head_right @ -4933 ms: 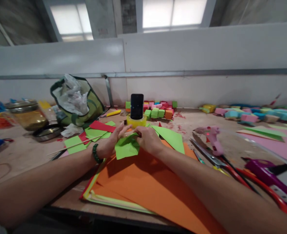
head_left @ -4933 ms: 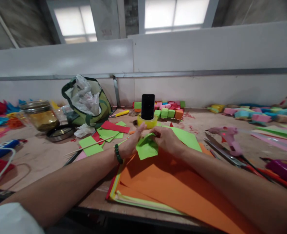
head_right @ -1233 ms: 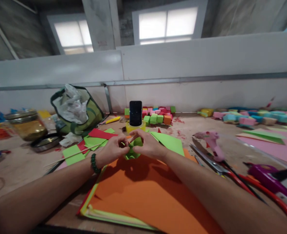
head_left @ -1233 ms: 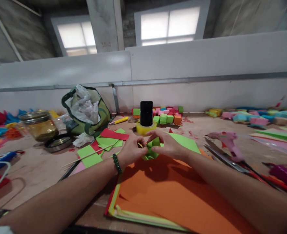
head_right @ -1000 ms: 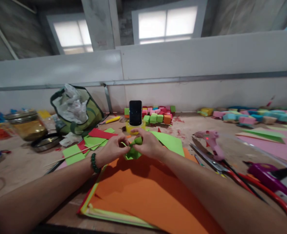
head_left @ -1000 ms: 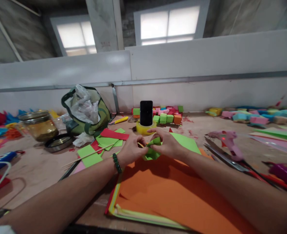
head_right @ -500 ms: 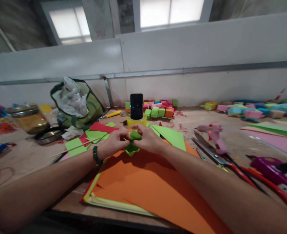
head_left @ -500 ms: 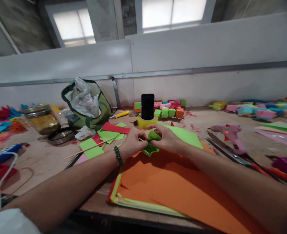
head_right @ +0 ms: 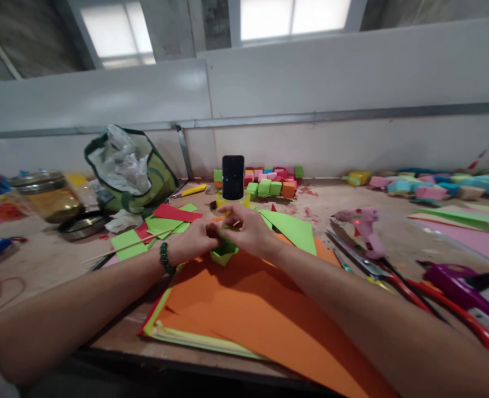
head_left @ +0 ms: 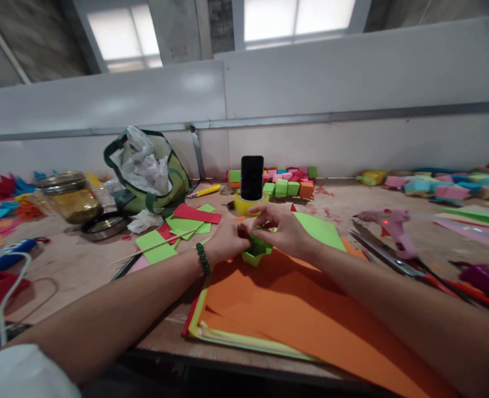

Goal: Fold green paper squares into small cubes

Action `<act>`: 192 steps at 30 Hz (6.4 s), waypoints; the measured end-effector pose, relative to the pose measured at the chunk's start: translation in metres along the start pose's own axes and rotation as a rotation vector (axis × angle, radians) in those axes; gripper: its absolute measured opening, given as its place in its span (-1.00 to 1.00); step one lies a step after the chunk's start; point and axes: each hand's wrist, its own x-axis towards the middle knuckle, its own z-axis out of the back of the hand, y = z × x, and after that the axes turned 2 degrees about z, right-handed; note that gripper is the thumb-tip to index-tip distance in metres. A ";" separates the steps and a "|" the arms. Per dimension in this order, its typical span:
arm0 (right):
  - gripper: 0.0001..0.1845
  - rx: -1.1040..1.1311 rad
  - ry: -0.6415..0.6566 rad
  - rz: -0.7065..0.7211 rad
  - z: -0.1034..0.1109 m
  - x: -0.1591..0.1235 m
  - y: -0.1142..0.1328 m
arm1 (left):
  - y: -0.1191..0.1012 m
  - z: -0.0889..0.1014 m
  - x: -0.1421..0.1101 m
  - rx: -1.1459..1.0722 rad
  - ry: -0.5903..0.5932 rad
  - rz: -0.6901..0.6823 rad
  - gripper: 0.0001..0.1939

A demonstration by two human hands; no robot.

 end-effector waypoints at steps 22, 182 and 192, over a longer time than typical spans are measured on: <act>-0.90 0.125 0.093 -0.572 0.001 0.004 -0.004 | 0.006 0.005 0.006 0.152 -0.281 -0.026 -0.91; -0.75 0.265 0.008 -0.130 0.011 0.006 -0.008 | 0.009 0.008 0.006 -0.093 -0.374 -0.295 -0.93; -0.76 0.253 0.013 -0.103 0.009 0.005 -0.011 | 0.004 0.008 0.006 -0.267 -0.267 -0.232 -0.80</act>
